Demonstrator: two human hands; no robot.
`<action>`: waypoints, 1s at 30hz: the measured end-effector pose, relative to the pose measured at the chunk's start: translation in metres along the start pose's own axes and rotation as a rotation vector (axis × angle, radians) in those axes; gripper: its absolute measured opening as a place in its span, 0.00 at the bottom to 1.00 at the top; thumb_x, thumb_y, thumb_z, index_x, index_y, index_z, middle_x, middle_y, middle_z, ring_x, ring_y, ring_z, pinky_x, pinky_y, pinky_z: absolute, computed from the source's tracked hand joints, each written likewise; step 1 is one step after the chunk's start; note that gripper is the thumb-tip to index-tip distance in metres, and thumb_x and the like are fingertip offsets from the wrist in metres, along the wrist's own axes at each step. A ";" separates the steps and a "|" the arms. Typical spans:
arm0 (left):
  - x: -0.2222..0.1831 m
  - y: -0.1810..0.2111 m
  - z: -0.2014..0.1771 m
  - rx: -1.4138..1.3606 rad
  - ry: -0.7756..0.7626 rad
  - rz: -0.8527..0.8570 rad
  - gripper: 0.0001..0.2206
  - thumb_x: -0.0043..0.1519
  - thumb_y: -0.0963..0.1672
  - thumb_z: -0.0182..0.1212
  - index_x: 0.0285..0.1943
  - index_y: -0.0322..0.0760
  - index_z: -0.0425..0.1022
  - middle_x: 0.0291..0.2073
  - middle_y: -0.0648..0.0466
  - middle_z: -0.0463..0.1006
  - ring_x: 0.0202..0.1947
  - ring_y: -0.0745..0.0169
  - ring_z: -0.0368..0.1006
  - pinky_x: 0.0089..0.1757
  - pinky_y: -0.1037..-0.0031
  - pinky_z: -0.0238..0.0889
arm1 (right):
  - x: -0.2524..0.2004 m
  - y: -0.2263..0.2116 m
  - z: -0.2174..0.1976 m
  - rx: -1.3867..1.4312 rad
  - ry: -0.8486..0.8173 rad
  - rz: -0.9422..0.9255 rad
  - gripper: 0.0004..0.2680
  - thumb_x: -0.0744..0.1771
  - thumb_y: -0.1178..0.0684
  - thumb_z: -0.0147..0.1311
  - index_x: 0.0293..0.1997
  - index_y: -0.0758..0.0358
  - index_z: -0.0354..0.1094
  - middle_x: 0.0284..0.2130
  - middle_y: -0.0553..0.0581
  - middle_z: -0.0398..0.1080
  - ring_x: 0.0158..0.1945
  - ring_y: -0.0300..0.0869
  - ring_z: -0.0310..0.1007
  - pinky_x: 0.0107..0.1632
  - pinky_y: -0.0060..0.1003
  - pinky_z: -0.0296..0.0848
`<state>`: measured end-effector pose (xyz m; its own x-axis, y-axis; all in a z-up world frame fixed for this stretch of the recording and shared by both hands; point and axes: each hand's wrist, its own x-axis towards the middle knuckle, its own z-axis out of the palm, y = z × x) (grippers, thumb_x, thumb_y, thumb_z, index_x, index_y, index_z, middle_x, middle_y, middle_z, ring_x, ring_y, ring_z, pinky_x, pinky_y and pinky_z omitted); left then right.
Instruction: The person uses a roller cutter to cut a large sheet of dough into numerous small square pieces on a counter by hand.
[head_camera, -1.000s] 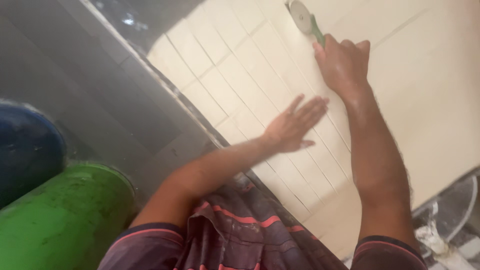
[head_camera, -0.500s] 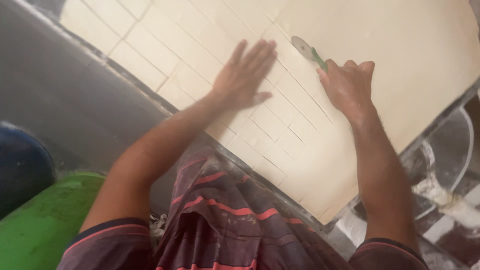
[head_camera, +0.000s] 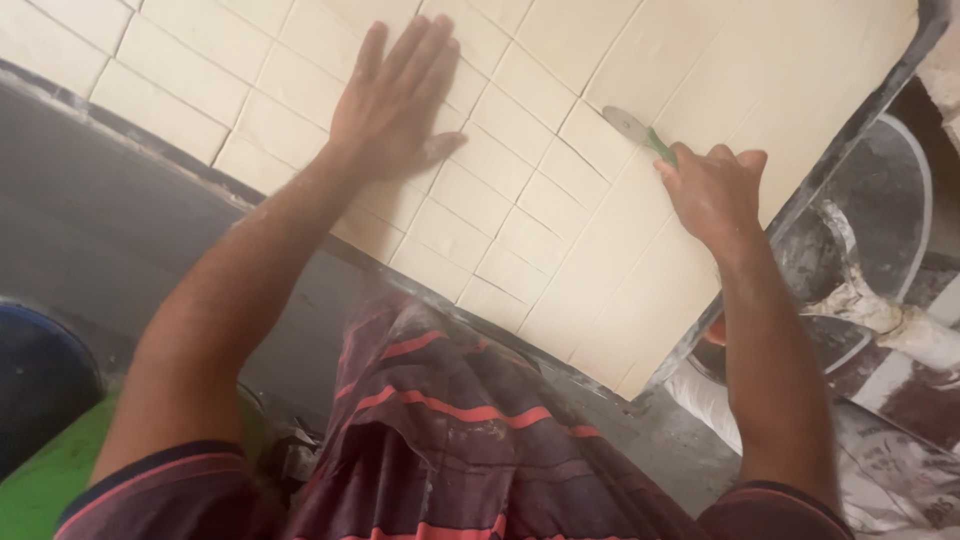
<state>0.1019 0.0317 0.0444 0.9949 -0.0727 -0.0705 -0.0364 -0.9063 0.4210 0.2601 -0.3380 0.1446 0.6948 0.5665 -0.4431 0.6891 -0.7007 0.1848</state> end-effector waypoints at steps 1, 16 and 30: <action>0.000 0.000 0.001 -0.001 0.019 0.008 0.44 0.64 0.59 0.57 0.80 0.28 0.48 0.79 0.40 0.44 0.79 0.45 0.37 0.70 0.45 0.27 | -0.004 0.003 0.003 0.006 0.006 0.008 0.11 0.74 0.45 0.48 0.44 0.58 0.75 0.20 0.54 0.71 0.35 0.49 0.69 0.50 0.49 0.52; 0.005 -0.005 0.009 0.022 0.040 0.020 0.44 0.62 0.60 0.55 0.79 0.29 0.46 0.78 0.40 0.43 0.77 0.44 0.37 0.68 0.43 0.29 | -0.018 0.024 0.024 -0.027 -0.040 0.070 0.12 0.73 0.43 0.48 0.48 0.59 0.74 0.26 0.59 0.74 0.39 0.55 0.74 0.48 0.53 0.63; 0.048 -0.020 -0.012 0.004 -0.041 0.005 0.44 0.62 0.64 0.46 0.79 0.34 0.46 0.78 0.43 0.44 0.78 0.48 0.34 0.70 0.50 0.28 | 0.199 -0.193 -0.086 0.832 0.384 -0.305 0.11 0.74 0.48 0.44 0.46 0.66 0.69 0.27 0.57 0.75 0.30 0.48 0.80 0.35 0.43 0.76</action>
<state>0.1513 0.0518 0.0436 0.9900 -0.0938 -0.1057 -0.0414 -0.9076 0.4178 0.2829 -0.0525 0.0966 0.6317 0.7748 -0.0251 0.5874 -0.4995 -0.6368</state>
